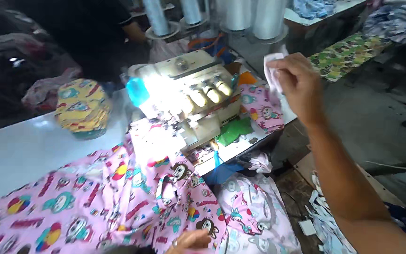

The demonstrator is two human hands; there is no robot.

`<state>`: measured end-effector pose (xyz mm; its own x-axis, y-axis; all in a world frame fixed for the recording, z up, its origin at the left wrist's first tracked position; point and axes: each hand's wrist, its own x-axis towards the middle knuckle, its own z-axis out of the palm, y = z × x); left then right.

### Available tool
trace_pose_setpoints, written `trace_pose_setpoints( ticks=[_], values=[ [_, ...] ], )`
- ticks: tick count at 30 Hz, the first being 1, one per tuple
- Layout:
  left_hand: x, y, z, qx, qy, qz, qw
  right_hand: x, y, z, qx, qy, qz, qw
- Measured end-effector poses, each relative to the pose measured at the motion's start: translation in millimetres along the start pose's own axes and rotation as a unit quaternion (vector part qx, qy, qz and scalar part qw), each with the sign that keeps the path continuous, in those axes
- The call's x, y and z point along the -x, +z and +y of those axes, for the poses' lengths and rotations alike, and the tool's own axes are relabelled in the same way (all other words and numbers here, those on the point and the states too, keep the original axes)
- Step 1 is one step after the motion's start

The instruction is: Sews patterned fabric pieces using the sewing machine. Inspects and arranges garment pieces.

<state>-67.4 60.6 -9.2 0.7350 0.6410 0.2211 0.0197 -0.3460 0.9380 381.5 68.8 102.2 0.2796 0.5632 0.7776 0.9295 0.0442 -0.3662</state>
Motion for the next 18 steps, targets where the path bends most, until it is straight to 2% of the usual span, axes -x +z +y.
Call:
trace_pose_setpoints(
  ticks=[3, 6, 8, 9, 11, 12, 13, 15, 17, 18],
  values=[
    [-28, -9, 27, 0.077, 0.063, 0.057, 0.993, 17, -17, -78, -0.145, -0.037, -0.151, 0.977],
    [-59, -12, 43, 0.052, 0.092, 0.094, 0.990, 44, -4, -140, -0.282, -0.076, -0.253, 0.922],
    [-69, -13, 42, 0.026, 0.069, 0.093, 0.993, 67, 17, -170, -0.324, -0.080, -0.272, 0.902],
    [-70, -13, 41, 0.035, 0.046, 0.097, 0.994, 77, 29, -182, -0.328, -0.069, -0.258, 0.906],
    [-68, -16, 40, 0.080, -0.023, 0.107, 0.991, 94, 50, -198, -0.342, -0.010, -0.217, 0.914],
    [-65, -19, 40, 0.100, -0.061, 0.116, 0.986, 102, 60, -200, -0.370, 0.031, -0.208, 0.905],
    [-60, -23, 39, 0.119, -0.090, 0.131, 0.980, 110, 69, -199, -0.416, 0.070, -0.220, 0.879],
    [-50, -31, 36, 0.151, -0.128, 0.163, 0.967, 129, 87, -193, -0.518, 0.151, -0.290, 0.791],
    [-43, -36, 32, 0.165, -0.147, 0.190, 0.957, 144, 100, -191, -0.572, 0.201, -0.352, 0.713],
    [-42, -37, 31, 0.165, -0.155, 0.206, 0.952, 149, 103, -193, -0.586, 0.218, -0.368, 0.688]
  ],
)
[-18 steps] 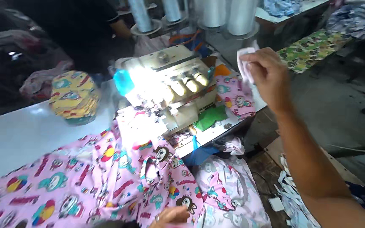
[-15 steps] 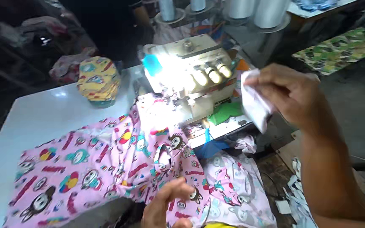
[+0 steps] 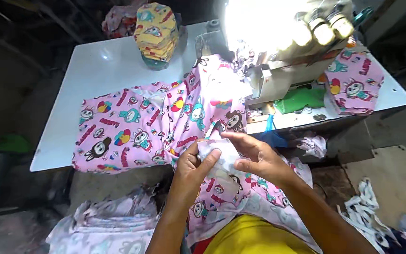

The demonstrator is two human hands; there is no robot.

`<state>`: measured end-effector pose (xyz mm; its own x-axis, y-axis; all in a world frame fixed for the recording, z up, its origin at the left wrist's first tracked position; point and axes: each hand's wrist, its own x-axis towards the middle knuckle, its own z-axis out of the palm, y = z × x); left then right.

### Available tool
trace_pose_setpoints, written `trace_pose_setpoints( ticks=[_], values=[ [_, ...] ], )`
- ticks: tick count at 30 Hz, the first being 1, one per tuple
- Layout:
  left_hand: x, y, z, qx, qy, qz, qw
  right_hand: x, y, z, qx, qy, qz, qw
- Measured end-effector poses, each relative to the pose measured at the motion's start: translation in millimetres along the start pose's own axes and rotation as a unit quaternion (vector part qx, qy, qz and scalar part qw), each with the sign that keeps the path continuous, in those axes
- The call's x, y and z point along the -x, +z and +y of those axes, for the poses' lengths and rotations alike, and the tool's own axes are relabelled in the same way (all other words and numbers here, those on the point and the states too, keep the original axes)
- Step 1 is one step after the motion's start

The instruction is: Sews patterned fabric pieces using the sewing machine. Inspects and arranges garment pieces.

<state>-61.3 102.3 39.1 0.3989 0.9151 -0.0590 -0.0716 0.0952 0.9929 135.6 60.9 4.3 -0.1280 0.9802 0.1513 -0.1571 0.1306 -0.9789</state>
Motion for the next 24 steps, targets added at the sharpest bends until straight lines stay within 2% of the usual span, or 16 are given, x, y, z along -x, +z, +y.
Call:
trace_pose_setpoints(
  ticks=[3, 7, 12, 15, 17, 20, 22, 24],
  values=[
    [-3, -3, -2, 0.007, -0.012, 0.050, 0.999, 0, 11, 2, -0.039, 0.023, 0.021, 0.999],
    [-8, -3, -4, 0.003, -0.006, 0.087, 0.996, -2, 13, 1, 0.029, 0.011, 0.072, 0.997],
    [-14, -9, -10, -0.035, 0.018, 0.073, 0.997, 0, 12, 2, 0.079, -0.007, 0.076, 0.994],
    [-17, -11, -8, -0.114, 0.085, 0.066, 0.988, 5, 16, 8, 0.096, -0.042, 0.070, 0.992],
    [-25, -12, 1, -0.232, 0.175, 0.054, 0.955, 10, 19, 10, 0.104, -0.075, 0.080, 0.989],
    [-57, -12, 26, -0.407, 0.320, -0.011, 0.856, 10, 20, 16, 0.123, -0.144, 0.152, 0.970],
    [-92, -4, 42, -0.475, 0.385, -0.052, 0.790, -2, 13, 19, 0.156, -0.155, 0.236, 0.946],
    [-133, 5, 47, -0.488, 0.418, -0.070, 0.763, -21, 0, 23, 0.179, -0.133, 0.307, 0.925]
  ],
)
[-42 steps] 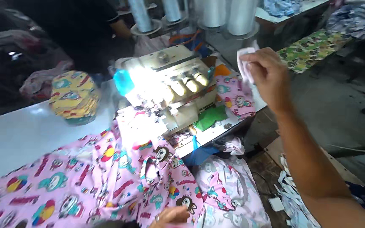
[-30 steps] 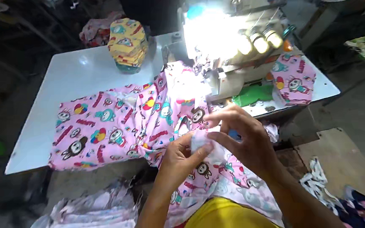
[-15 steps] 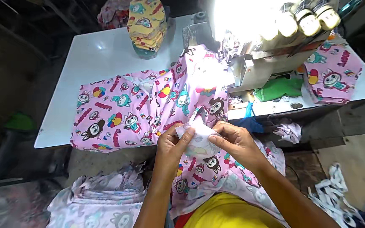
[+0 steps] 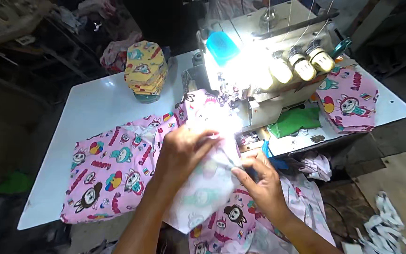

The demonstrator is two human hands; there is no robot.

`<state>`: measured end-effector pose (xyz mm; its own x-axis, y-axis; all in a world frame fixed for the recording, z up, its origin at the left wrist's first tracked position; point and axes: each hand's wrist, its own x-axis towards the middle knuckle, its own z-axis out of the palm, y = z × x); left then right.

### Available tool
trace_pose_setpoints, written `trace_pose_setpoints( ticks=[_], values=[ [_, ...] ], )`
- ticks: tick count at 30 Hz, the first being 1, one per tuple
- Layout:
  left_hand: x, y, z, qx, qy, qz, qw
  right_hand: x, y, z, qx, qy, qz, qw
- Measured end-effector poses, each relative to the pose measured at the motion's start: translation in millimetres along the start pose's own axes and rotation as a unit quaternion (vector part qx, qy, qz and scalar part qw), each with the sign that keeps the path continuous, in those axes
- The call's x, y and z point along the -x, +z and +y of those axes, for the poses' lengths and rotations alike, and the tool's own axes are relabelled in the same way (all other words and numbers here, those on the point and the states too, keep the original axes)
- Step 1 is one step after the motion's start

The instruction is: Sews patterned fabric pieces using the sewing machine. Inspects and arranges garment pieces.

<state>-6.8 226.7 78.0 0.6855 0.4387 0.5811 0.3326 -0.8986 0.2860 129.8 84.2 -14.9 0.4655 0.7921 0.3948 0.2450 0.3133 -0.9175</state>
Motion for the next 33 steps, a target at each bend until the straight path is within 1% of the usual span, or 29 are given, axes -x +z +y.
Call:
trace_pose_setpoints(
  ticks=[1, 3, 5, 7, 9, 11, 16, 20, 22, 25, 29, 33],
  values=[
    [-14, 7, -12, 0.009, 0.005, -0.013, 1.000, -9, 1, 7, 0.002, 0.014, 0.012, 1.000],
    [-30, 20, -29, 0.033, -0.004, -0.026, 0.999, -20, 1, 18, -0.022, 0.052, 0.002, 0.998],
    [-33, 21, -29, 0.037, -0.038, -0.044, 0.998, -20, -3, 22, -0.061, 0.085, -0.031, 0.994],
    [-25, 18, -17, 0.013, -0.084, -0.055, 0.995, -16, -6, 24, -0.095, 0.098, -0.064, 0.989],
    [-14, 16, -7, -0.008, -0.113, -0.044, 0.993, -14, -7, 25, -0.119, 0.092, -0.075, 0.986],
    [-9, 13, -3, -0.010, -0.127, -0.038, 0.991, -15, -7, 25, -0.129, 0.083, -0.063, 0.986],
    [-15, 4, -11, 0.010, -0.151, -0.064, 0.986, -19, -8, 21, -0.143, 0.064, -0.023, 0.987],
    [-23, 3, -13, -0.012, -0.147, -0.068, 0.987, -21, -6, 18, -0.160, 0.080, -0.006, 0.984],
    [-21, 5, -12, -0.023, -0.141, -0.062, 0.988, -22, -5, 15, -0.148, 0.086, -0.005, 0.985],
    [-14, 11, -10, -0.001, -0.143, -0.042, 0.989, -23, -4, 13, -0.109, 0.067, -0.008, 0.992],
    [-24, 25, -12, 0.013, -0.126, -0.020, 0.992, -30, -7, 5, -0.116, 0.075, 0.004, 0.990],
    [-35, 32, -15, 0.018, -0.152, -0.019, 0.988, -36, -12, -2, -0.129, 0.067, 0.006, 0.989]
  ],
)
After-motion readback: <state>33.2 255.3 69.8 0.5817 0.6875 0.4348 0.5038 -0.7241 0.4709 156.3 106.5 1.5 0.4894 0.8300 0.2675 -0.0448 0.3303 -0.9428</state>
